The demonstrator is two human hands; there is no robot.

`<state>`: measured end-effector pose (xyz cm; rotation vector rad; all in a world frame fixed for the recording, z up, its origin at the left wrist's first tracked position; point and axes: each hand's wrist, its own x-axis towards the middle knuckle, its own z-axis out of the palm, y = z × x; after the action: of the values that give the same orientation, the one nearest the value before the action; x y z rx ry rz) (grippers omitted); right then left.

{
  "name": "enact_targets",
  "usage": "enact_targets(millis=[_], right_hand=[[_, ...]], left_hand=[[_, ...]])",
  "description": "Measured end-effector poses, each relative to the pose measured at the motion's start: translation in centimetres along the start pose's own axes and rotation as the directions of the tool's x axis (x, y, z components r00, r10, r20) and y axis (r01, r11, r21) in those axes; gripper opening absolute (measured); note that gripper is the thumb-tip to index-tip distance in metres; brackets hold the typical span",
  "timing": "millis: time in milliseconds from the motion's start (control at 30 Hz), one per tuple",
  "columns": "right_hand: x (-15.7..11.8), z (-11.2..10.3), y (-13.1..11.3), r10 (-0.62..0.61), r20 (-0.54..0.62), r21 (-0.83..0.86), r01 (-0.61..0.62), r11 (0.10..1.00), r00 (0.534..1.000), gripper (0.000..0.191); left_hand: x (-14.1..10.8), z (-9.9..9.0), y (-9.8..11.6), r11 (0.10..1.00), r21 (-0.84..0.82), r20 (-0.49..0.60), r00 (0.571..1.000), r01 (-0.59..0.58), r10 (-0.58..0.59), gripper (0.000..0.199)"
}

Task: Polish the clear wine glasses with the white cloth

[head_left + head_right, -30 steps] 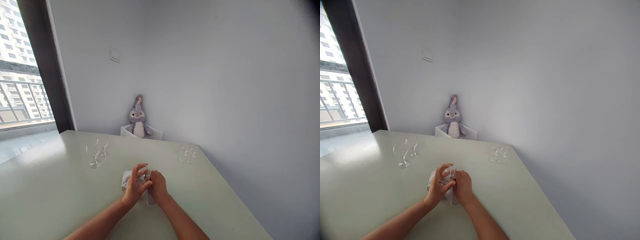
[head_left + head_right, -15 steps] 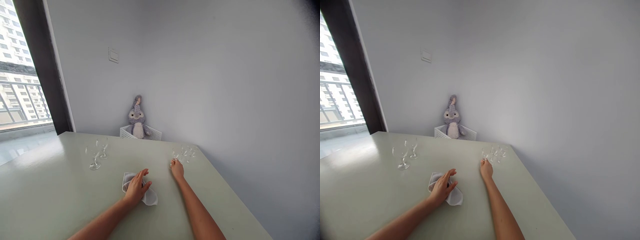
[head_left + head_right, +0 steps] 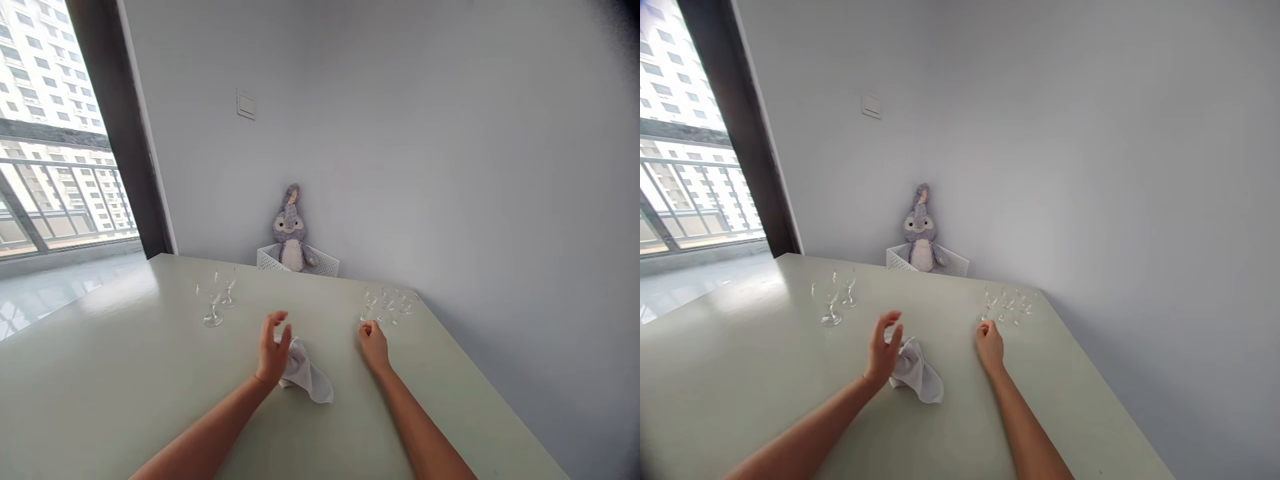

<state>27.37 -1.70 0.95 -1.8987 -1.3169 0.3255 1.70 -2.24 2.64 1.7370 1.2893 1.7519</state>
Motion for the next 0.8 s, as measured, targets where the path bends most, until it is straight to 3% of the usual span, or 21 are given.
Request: enact_targets(millis=[67,167,267,333,433,567,733,800], right_hand=[[-2.4,0.4,-1.9,-0.118,0.072,0.062,0.114,0.992,0.99,0.02],[-5.7,1.4,-6.0,-0.312,0.174,0.16,0.286,0.945,0.934,0.023],[-7.4,2.6,-9.8,-0.453,0.213,0.163,0.426,0.89,0.865,0.03],[-7.4,3.7,-11.5,-0.442,0.235,0.038,0.446,0.894,0.866,0.034],[-6.1,5.7,-12.4,-0.334,0.344,-0.144,0.402,0.904,0.877,0.031],[-4.7,7.9,-11.8,-0.274,0.484,-0.106,0.366,0.924,0.831,0.014],[-4.9,7.1,-10.7,-0.308,0.648,0.158,0.274,0.949,0.697,0.011],[-5.2,6.2,-10.3,-0.326,0.667,0.251,0.21,0.945,0.67,0.011]], left_hand=[[2.1,-1.2,-0.5,0.998,-0.014,-0.269,0.961,0.055,-0.056,0.021],[5.1,-3.9,-2.1,0.988,0.0,-0.564,0.816,0.155,-0.128,0.026],[7.0,-6.8,-4.4,0.976,0.094,-0.713,0.698,0.195,-0.07,0.034],[7.5,-8.1,-5.8,0.955,0.162,-0.74,0.671,0.247,-0.048,0.045],[7.6,-9.1,-7.4,0.908,0.213,-0.678,0.724,0.361,-0.129,0.068],[7.8,-9.7,-8.7,0.849,0.2,-0.507,0.793,0.488,-0.336,0.086],[8.3,-10.0,-9.4,0.855,0.162,-0.364,0.836,0.492,-0.412,0.071],[8.1,-9.7,-9.1,0.868,0.148,-0.339,0.849,0.474,-0.406,0.059]])
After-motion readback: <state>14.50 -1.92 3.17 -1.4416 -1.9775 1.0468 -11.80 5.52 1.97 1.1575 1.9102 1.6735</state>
